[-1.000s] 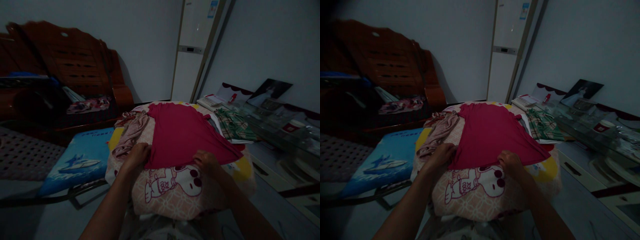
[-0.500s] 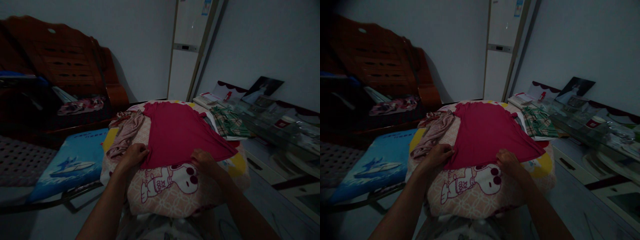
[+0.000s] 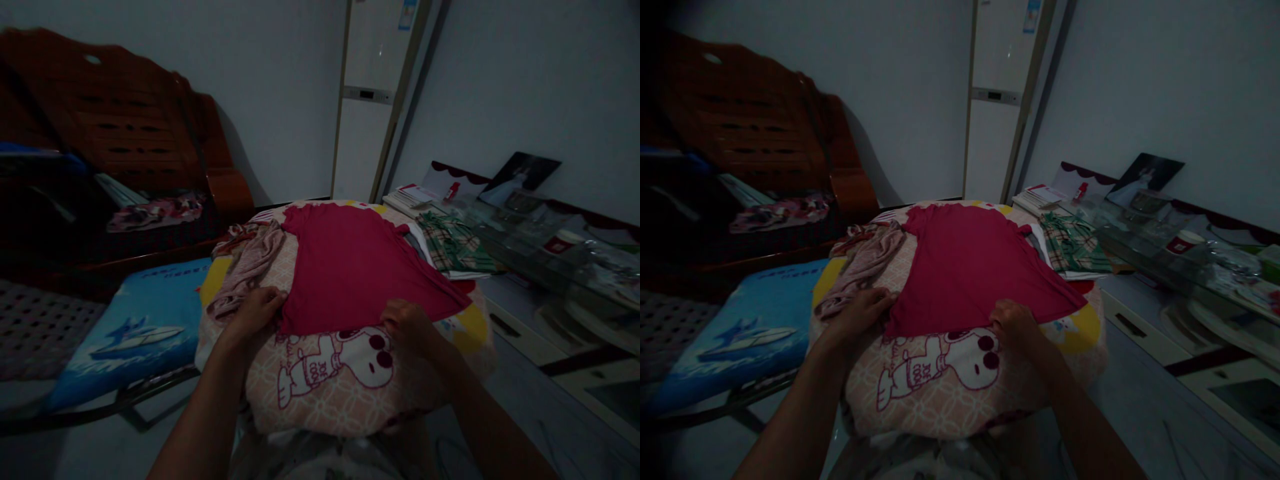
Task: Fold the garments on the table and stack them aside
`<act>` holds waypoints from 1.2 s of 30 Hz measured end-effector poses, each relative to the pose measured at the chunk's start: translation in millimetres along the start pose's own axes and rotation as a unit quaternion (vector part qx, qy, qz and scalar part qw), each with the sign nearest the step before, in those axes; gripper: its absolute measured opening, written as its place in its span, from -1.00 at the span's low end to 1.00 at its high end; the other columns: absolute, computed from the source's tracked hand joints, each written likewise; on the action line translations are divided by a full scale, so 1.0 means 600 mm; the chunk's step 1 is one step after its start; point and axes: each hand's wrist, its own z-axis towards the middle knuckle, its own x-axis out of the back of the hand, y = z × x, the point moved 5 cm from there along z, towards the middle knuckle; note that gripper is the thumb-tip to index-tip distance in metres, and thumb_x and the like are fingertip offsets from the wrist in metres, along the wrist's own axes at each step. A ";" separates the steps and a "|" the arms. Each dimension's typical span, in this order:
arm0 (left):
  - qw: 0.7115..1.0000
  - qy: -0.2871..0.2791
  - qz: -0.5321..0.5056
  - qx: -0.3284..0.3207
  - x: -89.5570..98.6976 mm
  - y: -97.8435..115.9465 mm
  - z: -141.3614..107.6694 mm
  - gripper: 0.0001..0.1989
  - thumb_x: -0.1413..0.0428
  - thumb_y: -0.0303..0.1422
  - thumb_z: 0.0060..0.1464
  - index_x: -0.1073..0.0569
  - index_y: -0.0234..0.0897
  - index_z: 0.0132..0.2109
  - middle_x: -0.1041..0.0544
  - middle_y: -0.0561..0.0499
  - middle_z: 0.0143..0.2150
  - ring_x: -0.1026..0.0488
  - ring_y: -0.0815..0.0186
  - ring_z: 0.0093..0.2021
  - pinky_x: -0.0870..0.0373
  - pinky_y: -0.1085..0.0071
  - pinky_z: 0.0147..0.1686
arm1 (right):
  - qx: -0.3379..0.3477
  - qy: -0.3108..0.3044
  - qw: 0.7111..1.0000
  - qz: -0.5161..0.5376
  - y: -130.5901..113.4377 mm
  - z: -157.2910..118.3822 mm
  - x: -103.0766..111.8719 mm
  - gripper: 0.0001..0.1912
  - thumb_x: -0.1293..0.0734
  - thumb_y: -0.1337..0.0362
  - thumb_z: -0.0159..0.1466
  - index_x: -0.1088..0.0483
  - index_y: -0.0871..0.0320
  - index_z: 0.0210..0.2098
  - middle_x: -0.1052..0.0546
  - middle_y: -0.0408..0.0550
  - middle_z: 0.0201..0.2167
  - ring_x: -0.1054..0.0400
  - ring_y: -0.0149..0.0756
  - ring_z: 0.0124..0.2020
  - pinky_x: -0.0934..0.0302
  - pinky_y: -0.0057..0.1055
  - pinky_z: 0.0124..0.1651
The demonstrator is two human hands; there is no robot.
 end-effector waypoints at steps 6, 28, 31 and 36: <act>0.999 -0.039 0.000 -0.001 -0.001 0.000 -0.005 -0.58 -0.07 0.02 0.00 -0.34 -0.26 -0.52 -0.42 0.03 -0.63 -0.37 0.31 -0.62 -0.23 0.43 -0.59 | -0.039 -0.051 0.998 -0.023 -0.007 0.000 -0.006 -0.80 -0.25 0.46 0.28 -0.50 0.19 -0.36 -0.52 0.01 -0.31 -0.36 -0.29 -0.24 -0.10 -0.41 -0.23; 0.979 -0.128 0.160 0.020 0.014 -0.013 -0.035 -0.63 -0.11 -0.08 -0.04 -0.34 -0.23 -0.63 -0.39 0.03 -0.69 -0.27 0.35 -0.67 -0.05 0.43 -0.60 | 0.015 -0.052 0.998 -0.034 -0.017 0.000 -0.006 -0.94 -0.33 0.39 0.19 -0.46 0.18 -0.37 -0.52 -0.04 -0.37 -0.35 -0.30 -0.31 -0.01 -0.39 -0.28; 0.967 -0.120 0.223 -0.006 0.015 0.005 -0.031 -0.63 -0.12 -0.08 -0.02 -0.40 -0.23 -0.61 -0.43 0.02 -0.67 -0.32 0.32 -0.63 -0.07 0.42 -0.55 | 0.029 -0.033 0.999 -0.004 -0.024 0.015 0.012 -0.85 -0.32 0.23 0.31 -0.49 0.15 -0.33 -0.53 -0.06 -0.42 -0.35 -0.32 -0.35 -0.02 -0.40 -0.29; 0.962 0.019 0.257 -0.089 0.051 0.063 0.051 -0.73 -0.11 -0.21 0.02 -0.48 -0.24 -0.54 -0.50 -0.05 -0.56 -0.39 0.27 -0.49 -0.13 0.39 -0.43 | 0.064 -0.031 0.996 0.057 -0.065 0.084 0.032 -0.81 -0.27 0.26 0.37 -0.51 0.16 -0.28 -0.58 -0.06 -0.39 -0.39 -0.37 -0.39 -0.02 -0.42 -0.33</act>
